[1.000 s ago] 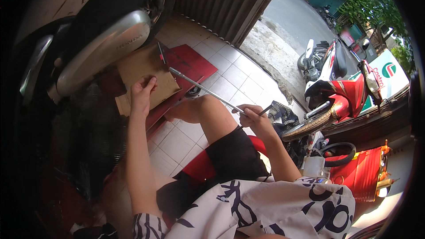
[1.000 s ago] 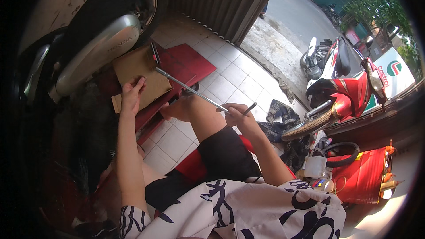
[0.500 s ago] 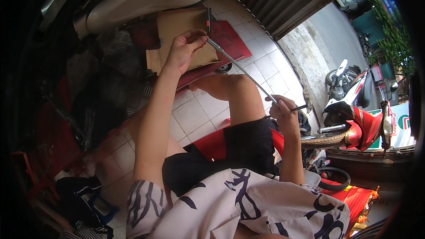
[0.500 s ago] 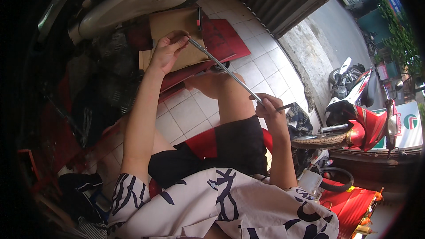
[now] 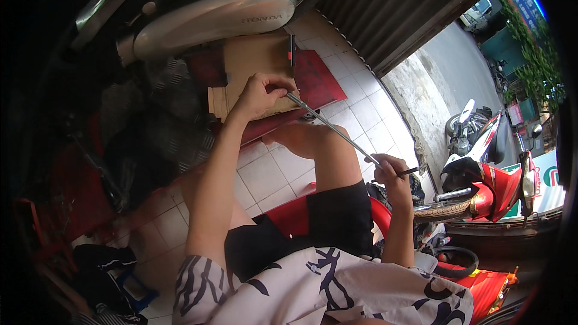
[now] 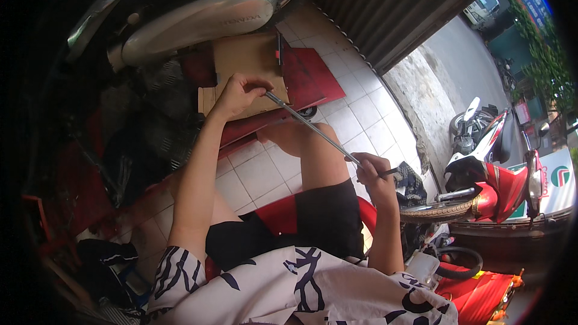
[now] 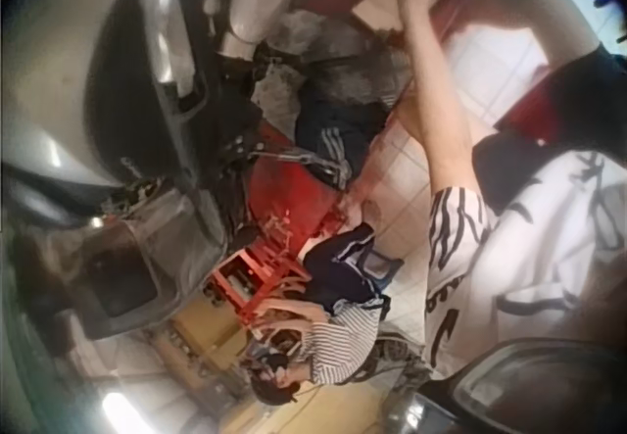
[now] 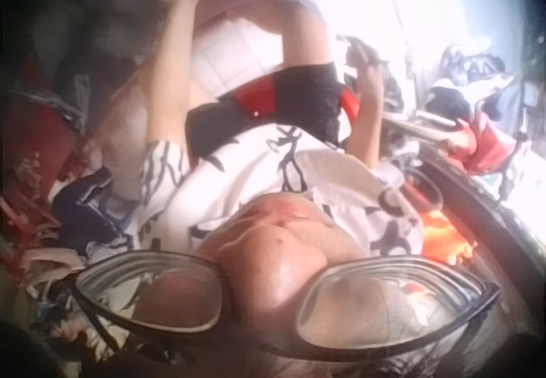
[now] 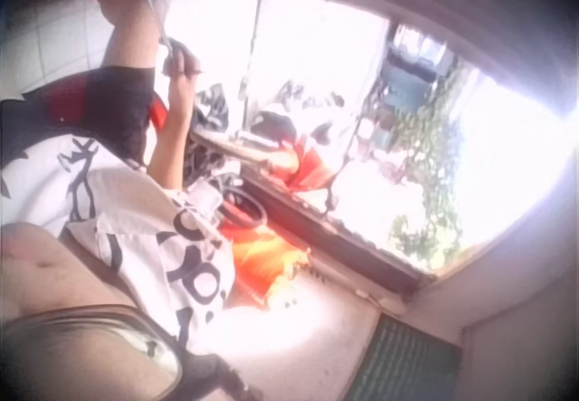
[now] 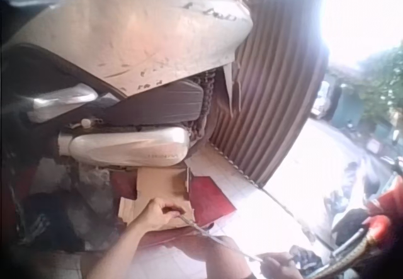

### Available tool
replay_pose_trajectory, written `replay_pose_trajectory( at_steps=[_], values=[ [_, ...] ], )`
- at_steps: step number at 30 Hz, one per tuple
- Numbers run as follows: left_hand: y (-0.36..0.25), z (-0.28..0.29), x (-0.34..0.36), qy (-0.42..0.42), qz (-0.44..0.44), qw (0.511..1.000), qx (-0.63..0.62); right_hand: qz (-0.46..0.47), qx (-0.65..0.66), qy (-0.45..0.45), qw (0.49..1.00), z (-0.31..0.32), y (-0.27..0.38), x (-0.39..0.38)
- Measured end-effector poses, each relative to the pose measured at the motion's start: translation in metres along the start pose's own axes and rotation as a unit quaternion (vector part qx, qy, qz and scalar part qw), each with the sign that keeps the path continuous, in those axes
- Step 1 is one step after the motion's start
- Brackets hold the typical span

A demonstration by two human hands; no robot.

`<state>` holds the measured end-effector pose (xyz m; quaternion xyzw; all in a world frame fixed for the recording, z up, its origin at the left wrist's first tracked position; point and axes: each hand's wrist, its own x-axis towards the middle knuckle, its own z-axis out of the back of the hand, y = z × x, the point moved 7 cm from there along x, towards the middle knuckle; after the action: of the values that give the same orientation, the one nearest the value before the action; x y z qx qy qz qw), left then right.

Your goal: The person uses a T-handle wrench to loosen and tighten bolts on the side panel of a scooter. They repeatedly adjust the tool and reposition their hands to access different fasteners on the vehicle's body.

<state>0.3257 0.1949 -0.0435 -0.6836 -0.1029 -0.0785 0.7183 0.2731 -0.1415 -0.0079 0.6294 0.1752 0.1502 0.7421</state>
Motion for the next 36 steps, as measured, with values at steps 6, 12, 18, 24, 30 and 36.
replay_pose_trajectory(
  at_steps=[6, 12, 18, 24, 30, 36],
  values=[
    [0.005, 0.008, 0.005, -0.054, -0.015, 0.972, -0.229, 0.005, 0.018, -0.008, 1.0, -0.004, -0.004, -0.004],
    [0.033, 0.009, 0.002, -0.159, 0.058, 0.885, -0.434, -0.008, 0.02, 0.058, 0.998, -0.06, 0.011, -0.013],
    [0.04, 0.014, -0.001, -0.241, 0.031, 0.876, -0.417, -0.009, 0.015, 0.15, 0.988, -0.113, 0.016, -0.015],
    [0.018, 0.017, 0.0, -0.241, -0.042, 0.926, -0.288, 0.0, 0.023, 0.167, 0.986, -0.12, 0.015, -0.009],
    [-0.004, -0.013, 0.004, -0.124, -0.014, 0.959, -0.256, 0.052, -0.033, 0.11, 0.992, -0.106, 0.005, 0.004],
    [-0.018, -0.044, 0.016, -0.071, -0.004, 0.973, -0.218, 0.047, -0.004, 0.097, 0.994, -0.092, -0.001, 0.001]
  ],
)
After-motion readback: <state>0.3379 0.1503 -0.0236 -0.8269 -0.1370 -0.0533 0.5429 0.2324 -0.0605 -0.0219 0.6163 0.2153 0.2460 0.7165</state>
